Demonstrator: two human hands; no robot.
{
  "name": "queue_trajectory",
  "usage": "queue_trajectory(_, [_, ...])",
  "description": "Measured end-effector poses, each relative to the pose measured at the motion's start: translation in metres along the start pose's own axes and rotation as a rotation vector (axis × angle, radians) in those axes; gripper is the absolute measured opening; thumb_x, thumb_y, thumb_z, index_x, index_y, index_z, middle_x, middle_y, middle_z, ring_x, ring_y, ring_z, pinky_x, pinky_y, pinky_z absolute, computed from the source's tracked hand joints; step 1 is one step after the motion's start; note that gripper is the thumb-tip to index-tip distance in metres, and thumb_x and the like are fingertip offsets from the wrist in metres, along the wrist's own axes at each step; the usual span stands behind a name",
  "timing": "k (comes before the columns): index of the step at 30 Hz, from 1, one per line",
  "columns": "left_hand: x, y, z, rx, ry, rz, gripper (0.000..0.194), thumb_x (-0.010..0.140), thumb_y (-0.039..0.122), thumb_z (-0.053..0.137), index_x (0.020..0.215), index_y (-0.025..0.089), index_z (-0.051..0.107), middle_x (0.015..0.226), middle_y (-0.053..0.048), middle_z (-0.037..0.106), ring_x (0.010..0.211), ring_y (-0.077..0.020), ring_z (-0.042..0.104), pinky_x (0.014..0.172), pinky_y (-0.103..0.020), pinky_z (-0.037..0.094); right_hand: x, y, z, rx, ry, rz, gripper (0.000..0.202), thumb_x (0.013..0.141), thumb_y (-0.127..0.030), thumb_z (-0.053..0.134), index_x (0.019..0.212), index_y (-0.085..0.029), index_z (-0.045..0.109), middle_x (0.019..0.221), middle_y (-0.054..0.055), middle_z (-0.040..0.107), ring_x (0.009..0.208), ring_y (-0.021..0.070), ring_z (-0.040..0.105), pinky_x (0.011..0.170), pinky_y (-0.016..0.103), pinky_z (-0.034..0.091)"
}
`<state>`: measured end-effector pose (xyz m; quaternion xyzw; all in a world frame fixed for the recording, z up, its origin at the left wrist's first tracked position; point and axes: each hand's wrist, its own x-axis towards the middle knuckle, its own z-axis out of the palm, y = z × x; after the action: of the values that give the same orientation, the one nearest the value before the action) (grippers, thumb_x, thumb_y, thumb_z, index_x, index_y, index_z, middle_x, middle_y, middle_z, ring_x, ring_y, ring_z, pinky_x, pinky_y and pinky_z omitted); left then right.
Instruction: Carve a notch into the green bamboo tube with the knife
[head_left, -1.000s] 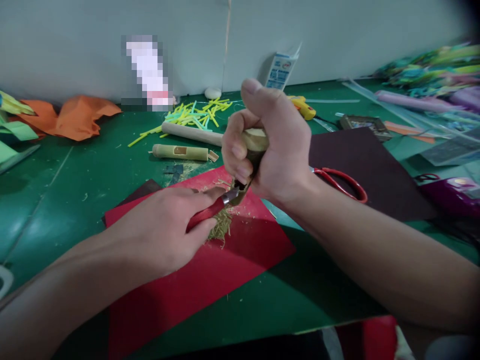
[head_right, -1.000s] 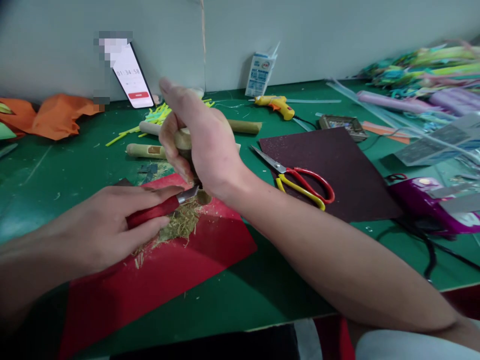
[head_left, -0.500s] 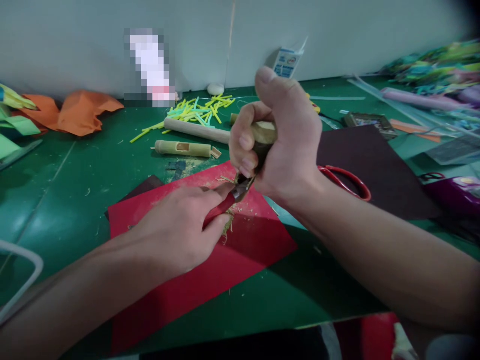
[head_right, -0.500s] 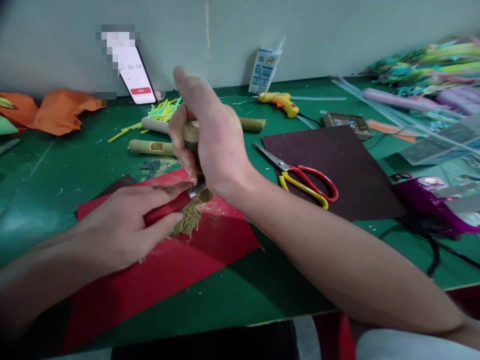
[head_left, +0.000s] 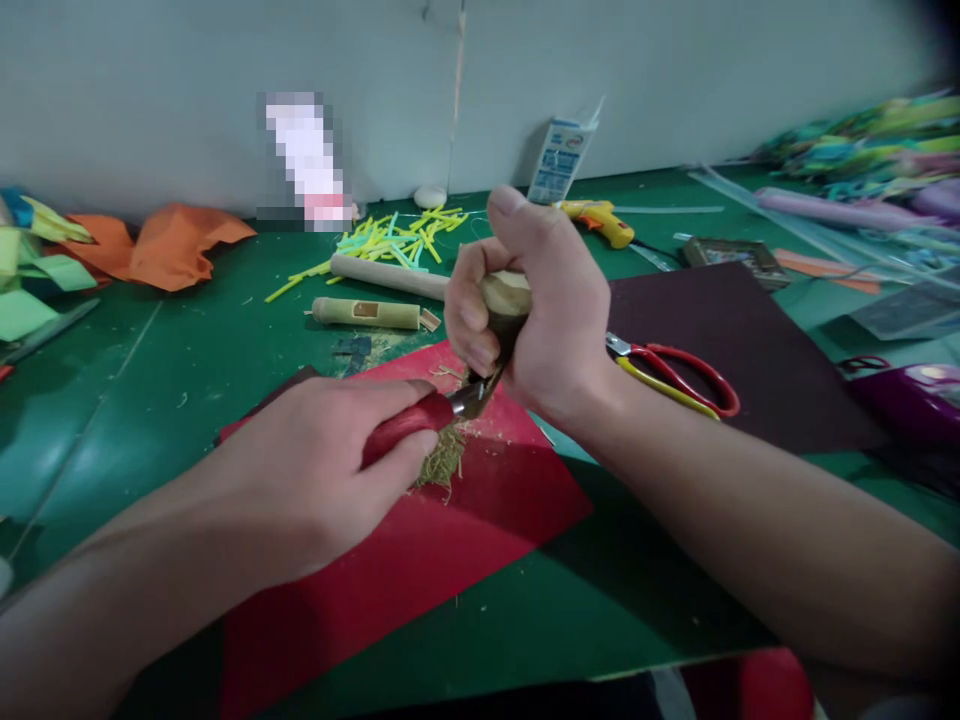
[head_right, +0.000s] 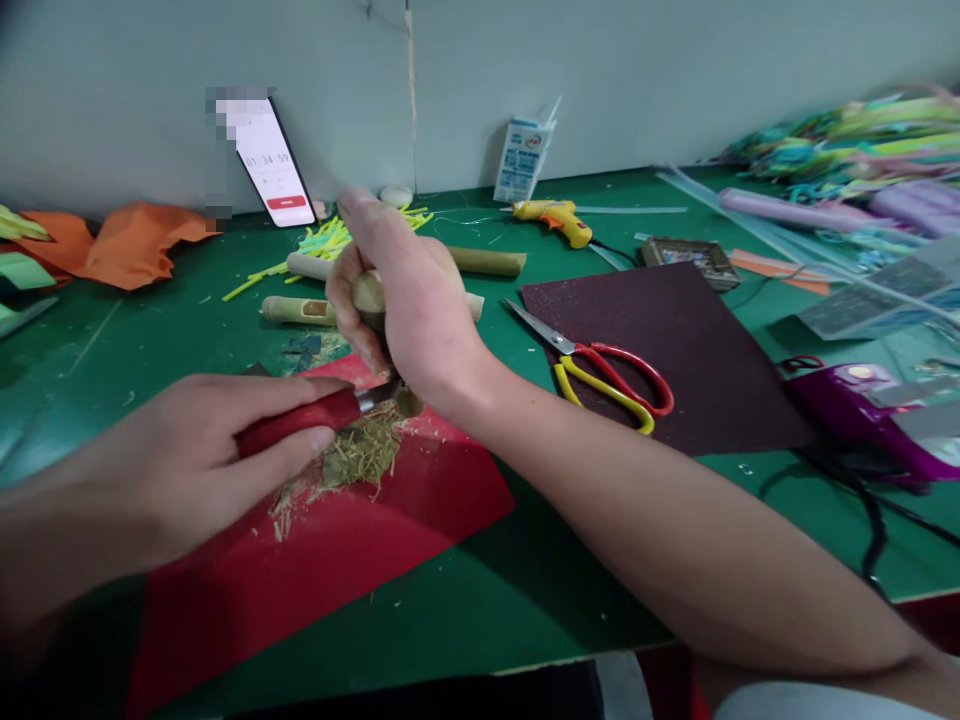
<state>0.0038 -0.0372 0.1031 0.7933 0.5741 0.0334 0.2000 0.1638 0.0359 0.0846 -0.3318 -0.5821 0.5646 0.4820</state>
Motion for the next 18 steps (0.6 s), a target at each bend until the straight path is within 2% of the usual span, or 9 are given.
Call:
queue_trajectory(3, [-0.003,-0.003,-0.005,0.017,0.009,-0.047,0.033,0.094,0.044,0.042,0.112,0.03,0.065,0.093,-0.001,0.073,0.075,-0.0206,0.065,0.063,-0.03,0.049,-0.001,0.001,0.0,0.033,-0.012,-0.031,0.065,0.088,-0.071,0.03,0.045,-0.024,0.043,0.036,0.0,0.033,0.035,0.0132,0.032,0.043,0.031,0.031])
queue_trajectory(5, [-0.004,-0.004,-0.005,0.067,0.049,-0.05,0.033,0.093,0.041,0.041,0.113,0.03,0.064,0.097,-0.002,0.071,0.081,-0.0229,0.065,0.067,-0.033,0.05,-0.002,0.002,0.001,0.043,0.009,-0.054,0.064,0.09,-0.069,0.031,0.046,-0.024,0.043,0.038,0.0,0.033,0.036,0.0133,0.031,0.043,0.031,0.03])
queue_trajectory(8, [-0.007,-0.005,-0.001,0.101,0.1,0.013,0.034,0.09,0.035,0.043,0.12,0.03,0.059,0.107,-0.004,0.067,0.09,-0.0247,0.064,0.074,-0.037,0.05,-0.004,0.005,0.002,0.048,0.055,-0.088,0.061,0.09,-0.066,0.031,0.047,-0.024,0.044,0.04,0.0,0.033,0.038,0.0149,0.033,0.044,0.033,0.03])
queue_trajectory(10, [-0.01,-0.005,0.001,0.112,0.13,0.047,0.035,0.088,0.034,0.046,0.122,0.031,0.056,0.104,-0.004,0.065,0.084,-0.0236,0.064,0.067,-0.034,0.049,-0.006,0.006,0.002,0.035,0.081,-0.1,0.058,0.091,-0.063,0.032,0.049,-0.025,0.044,0.042,0.001,0.034,0.04,0.0165,0.035,0.046,0.034,0.031])
queue_trajectory(14, [-0.01,-0.004,0.005,0.125,0.15,0.033,0.031,0.088,0.032,0.046,0.118,0.029,0.056,0.098,-0.004,0.06,0.076,-0.0217,0.062,0.061,-0.033,0.047,-0.009,0.008,0.001,0.037,0.123,-0.156,0.045,0.09,-0.044,0.041,0.051,-0.024,0.042,0.047,0.001,0.037,0.046,0.0172,0.038,0.049,0.033,0.032])
queue_trajectory(18, [-0.007,-0.002,0.012,0.119,0.16,0.037,0.031,0.088,0.027,0.047,0.118,0.028,0.054,0.108,-0.005,0.057,0.08,-0.0219,0.064,0.063,-0.034,0.049,-0.008,0.013,-0.003,0.065,0.143,-0.205,0.029,0.084,-0.024,0.046,0.055,-0.022,0.043,0.051,0.0,0.04,0.049,0.0145,0.038,0.051,0.031,0.032])
